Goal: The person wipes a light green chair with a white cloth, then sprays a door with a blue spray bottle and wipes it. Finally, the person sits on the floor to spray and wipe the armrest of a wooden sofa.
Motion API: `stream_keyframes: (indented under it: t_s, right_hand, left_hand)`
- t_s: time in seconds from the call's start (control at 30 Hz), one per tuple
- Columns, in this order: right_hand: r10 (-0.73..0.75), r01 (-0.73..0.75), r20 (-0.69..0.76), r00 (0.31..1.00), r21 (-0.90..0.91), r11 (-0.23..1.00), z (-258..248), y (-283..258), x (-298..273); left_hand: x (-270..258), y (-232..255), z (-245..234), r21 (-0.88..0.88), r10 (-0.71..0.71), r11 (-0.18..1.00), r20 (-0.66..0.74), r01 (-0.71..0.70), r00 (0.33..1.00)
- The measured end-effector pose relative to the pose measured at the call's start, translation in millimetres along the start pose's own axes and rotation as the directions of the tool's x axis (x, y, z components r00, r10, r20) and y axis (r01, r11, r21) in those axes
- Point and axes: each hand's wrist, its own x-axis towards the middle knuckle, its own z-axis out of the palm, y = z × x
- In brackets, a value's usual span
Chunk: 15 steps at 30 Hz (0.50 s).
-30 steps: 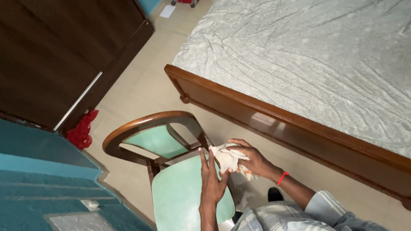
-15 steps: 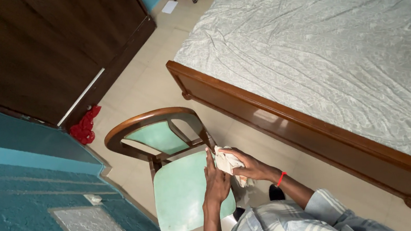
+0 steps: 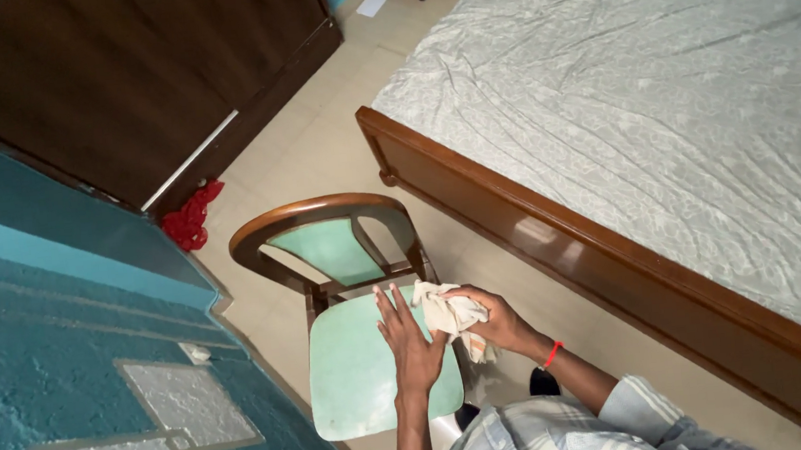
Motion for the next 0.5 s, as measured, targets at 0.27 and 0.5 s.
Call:
stream_keyframes:
  t_s: [0.27, 0.5]
  right_hand:
    - [-0.089, 0.067, -0.204, 0.975, -0.110, 0.992, -22, 17, 27]
    - [-0.196, 0.084, -0.263, 0.945, -0.385, 0.919, -14, -28, 90]
  left_hand:
    - [2, -27, -28, 0.024, -0.115, 0.993, -0.130, 0.119, 0.985]
    - [8, -40, -54, 0.048, -0.137, 0.988, -0.209, 0.150, 0.968]
